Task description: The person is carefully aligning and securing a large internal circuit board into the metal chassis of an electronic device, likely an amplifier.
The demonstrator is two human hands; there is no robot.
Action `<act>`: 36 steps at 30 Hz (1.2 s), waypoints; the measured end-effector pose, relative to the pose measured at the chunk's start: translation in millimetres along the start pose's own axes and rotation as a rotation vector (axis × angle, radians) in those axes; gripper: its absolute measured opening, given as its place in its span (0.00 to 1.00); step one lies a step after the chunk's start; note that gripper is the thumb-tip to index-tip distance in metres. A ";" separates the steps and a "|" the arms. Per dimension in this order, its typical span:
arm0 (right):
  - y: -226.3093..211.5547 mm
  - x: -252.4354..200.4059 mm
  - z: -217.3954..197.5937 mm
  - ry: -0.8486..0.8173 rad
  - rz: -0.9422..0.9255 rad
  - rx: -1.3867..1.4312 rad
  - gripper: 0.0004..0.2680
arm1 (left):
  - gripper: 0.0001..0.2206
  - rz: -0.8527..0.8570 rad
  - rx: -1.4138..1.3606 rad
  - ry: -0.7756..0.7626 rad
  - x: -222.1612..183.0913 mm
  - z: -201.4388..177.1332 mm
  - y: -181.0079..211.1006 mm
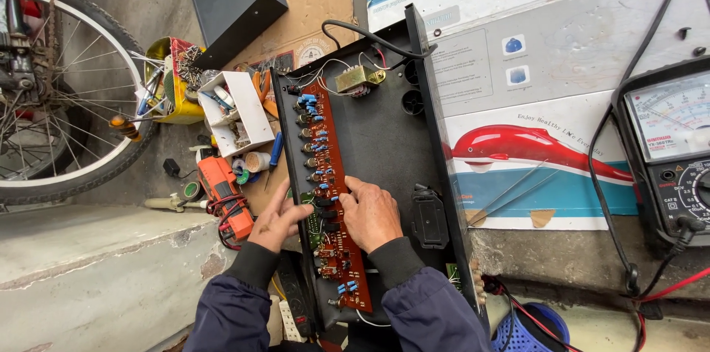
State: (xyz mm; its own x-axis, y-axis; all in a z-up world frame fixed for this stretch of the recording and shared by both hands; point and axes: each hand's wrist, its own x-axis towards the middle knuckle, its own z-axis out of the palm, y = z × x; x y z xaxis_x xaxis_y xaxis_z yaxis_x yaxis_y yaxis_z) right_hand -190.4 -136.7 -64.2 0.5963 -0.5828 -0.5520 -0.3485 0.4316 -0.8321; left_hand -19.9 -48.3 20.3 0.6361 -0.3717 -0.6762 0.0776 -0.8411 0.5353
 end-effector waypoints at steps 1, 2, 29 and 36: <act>1.3 1.5 0.0 0.001 0.000 0.000 0.19 | 0.48 0.001 0.001 -0.001 14.4 -5.8 -6.3; 2.6 2.7 0.2 0.001 0.000 -0.002 0.19 | 0.45 -0.011 -0.006 0.043 28.2 -11.8 -13.2; -15.8 -1.0 1.9 0.052 0.054 -0.074 0.18 | 0.31 0.287 -0.011 0.183 85.8 -0.3 -8.8; -10.9 0.5 5.8 0.089 0.001 -0.021 0.18 | 0.31 0.258 -0.109 0.178 76.0 3.3 3.3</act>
State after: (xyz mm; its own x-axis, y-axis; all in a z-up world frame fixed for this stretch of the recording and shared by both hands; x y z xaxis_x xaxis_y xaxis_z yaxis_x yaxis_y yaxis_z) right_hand -182.1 -137.7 -55.1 0.5300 -0.6415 -0.5546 -0.3650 0.4177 -0.8320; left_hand 26.2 -80.6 -31.0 0.7687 -0.4842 -0.4179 -0.0273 -0.6775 0.7350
